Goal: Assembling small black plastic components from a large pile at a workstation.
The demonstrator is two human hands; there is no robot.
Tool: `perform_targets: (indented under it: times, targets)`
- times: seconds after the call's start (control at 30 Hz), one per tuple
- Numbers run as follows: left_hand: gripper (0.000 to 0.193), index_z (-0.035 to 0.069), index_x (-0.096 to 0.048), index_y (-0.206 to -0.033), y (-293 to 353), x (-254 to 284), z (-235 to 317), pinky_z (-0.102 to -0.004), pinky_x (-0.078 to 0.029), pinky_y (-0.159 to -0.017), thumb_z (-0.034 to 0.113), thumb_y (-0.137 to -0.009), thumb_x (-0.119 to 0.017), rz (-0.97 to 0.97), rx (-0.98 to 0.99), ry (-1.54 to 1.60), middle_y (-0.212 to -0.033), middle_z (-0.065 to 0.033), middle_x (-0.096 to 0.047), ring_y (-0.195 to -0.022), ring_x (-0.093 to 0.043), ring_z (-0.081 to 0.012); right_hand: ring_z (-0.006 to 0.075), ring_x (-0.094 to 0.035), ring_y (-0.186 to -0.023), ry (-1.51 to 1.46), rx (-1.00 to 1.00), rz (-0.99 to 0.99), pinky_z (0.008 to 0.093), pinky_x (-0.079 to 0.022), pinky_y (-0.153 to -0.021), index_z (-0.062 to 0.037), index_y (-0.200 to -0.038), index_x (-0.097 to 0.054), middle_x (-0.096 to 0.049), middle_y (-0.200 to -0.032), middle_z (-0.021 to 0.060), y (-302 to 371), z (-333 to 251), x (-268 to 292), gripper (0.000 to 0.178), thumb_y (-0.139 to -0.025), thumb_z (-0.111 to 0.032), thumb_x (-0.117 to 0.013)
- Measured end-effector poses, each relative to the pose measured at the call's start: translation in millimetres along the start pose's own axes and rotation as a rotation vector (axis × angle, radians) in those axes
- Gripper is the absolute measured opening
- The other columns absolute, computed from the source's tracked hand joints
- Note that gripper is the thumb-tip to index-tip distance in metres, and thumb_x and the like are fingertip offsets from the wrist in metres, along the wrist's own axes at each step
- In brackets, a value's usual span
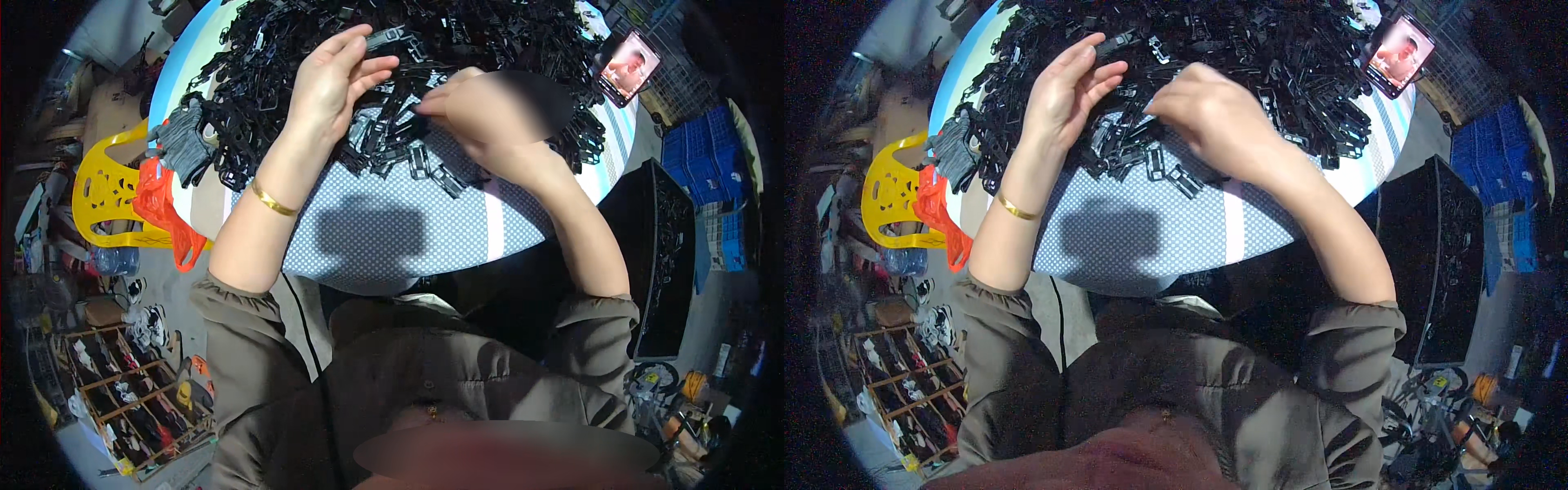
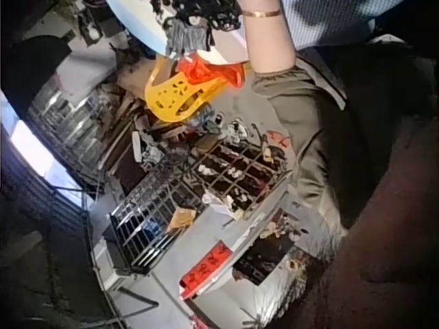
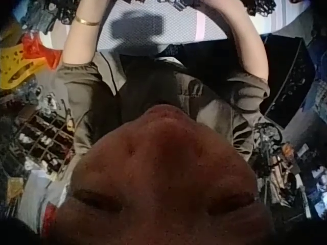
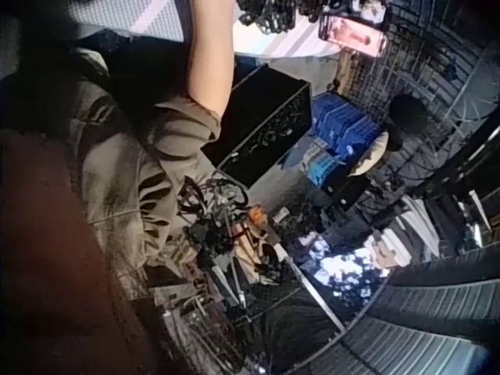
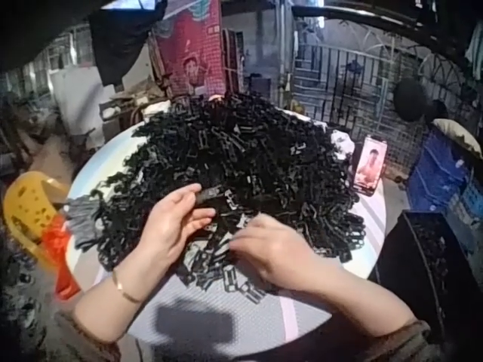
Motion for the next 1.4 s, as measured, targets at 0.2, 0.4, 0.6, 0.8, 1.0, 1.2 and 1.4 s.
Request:
perform_targets:
  times: [0.2, 0.4, 0.6, 0.8, 1.0, 1.2, 1.4]
  targets:
    - [0.033, -0.005, -0.045, -0.12, 2.7, -5.5, 0.1, -0.0301, -0.054, -0.074, 0.012, -0.092, -0.046, -0.011, 0.024, -0.026, -0.098, -0.0139, -0.058, -0.088, -0.063, -0.0239, 0.0219, -0.055, -0.086, 0.191, 0.039, -0.237, 0.03, -0.049, -0.071, -0.0039, -0.088, -0.062, -0.061, -0.087, 0.0046, -10.2, -7.9, -40.4, 0.022, -0.067, -0.007, -0.067]
    - [0.03, -0.005, -0.046, -0.117, 13.9, -22.6, -11.9, -0.0234, -0.055, -0.069, 0.011, -0.092, -0.044, -0.092, 0.162, -0.245, -0.095, -0.0142, -0.059, -0.078, -0.065, -0.0183, 0.0265, -0.061, -0.066, 0.177, -0.207, 0.126, 0.0325, -0.05, -0.056, -0.002, -0.088, -0.055, -0.06, -0.075, 0.0126, 8.0, 17.0, 21.9, 0.018, -0.072, -0.001, -0.063]
    - [0.024, -0.005, -0.051, -0.11, 53.2, -66.5, -41.6, -0.021, -0.054, -0.069, 0.011, -0.092, -0.045, -0.442, 0.406, -0.27, -0.088, -0.0127, -0.061, -0.076, -0.065, -0.0162, 0.026, -0.063, -0.073, 0.231, -0.039, 0.213, 0.0303, -0.052, -0.06, -0.004, -0.089, -0.059, -0.062, -0.088, 0.0118, 16.0, -8.8, 31.9, 0.021, -0.07, 0.0, -0.064]
    - [0.022, -0.006, -0.049, -0.108, 55.6, -72.5, -45.8, -0.0244, -0.054, -0.076, 0.009, -0.092, -0.044, -0.481, 0.439, -0.235, -0.097, -0.0136, -0.059, -0.085, -0.064, -0.02, 0.0203, -0.063, -0.078, -0.145, -0.209, 0.211, 0.0266, -0.051, -0.068, -0.0007, -0.094, -0.059, -0.062, -0.092, 0.0116, 28.1, 12.3, 17.9, 0.015, -0.079, -0.001, -0.061]
    - [0.028, -0.008, -0.044, -0.116, 55.7, -79.1, -33.3, -0.0279, -0.052, -0.082, 0.008, -0.092, -0.043, -0.482, 0.291, -0.204, -0.104, -0.0157, -0.057, -0.094, -0.062, -0.0226, 0.0129, -0.059, -0.092, -0.715, -0.654, 0.292, 0.0251, -0.048, -0.082, -0.0001, -0.104, -0.058, -0.061, -0.101, 0.0059, 39.5, 40.7, 21.0, 0.026, -0.079, -0.001, -0.063]
    - [0.032, -0.01, -0.043, -0.119, 48.4, -64.5, -35.3, -0.031, -0.052, -0.085, 0.009, -0.094, -0.038, -0.333, 0.382, -0.005, -0.109, -0.0205, -0.055, -0.096, -0.061, -0.0249, 0.0214, -0.062, -0.091, -0.087, -0.181, 0.192, 0.0282, -0.052, -0.076, -0.0017, -0.107, -0.058, -0.063, -0.1, 0.0113, 24.7, -2.4, 46.9, 0.037, -0.071, 0.0, -0.067]
    - [0.032, -0.009, -0.044, -0.119, 54.0, -68.6, -37.5, -0.0286, -0.052, -0.085, 0.01, -0.094, -0.037, -0.354, 0.365, -0.044, -0.109, -0.0174, -0.056, -0.094, -0.061, -0.0209, 0.0243, -0.061, -0.088, 0.071, -0.085, 0.159, 0.0324, -0.047, -0.077, -0.0045, -0.112, -0.055, -0.063, -0.098, 0.0082, 22.9, -15.9, 38.6, 0.049, -0.065, 0.004, -0.068]
Point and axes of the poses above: each hand's wrist, its own y-axis away from the middle knuckle, its own x-axis out of the back of the hand, z = x × y, the point moved 9 cm from there along -y, towards the middle knuckle
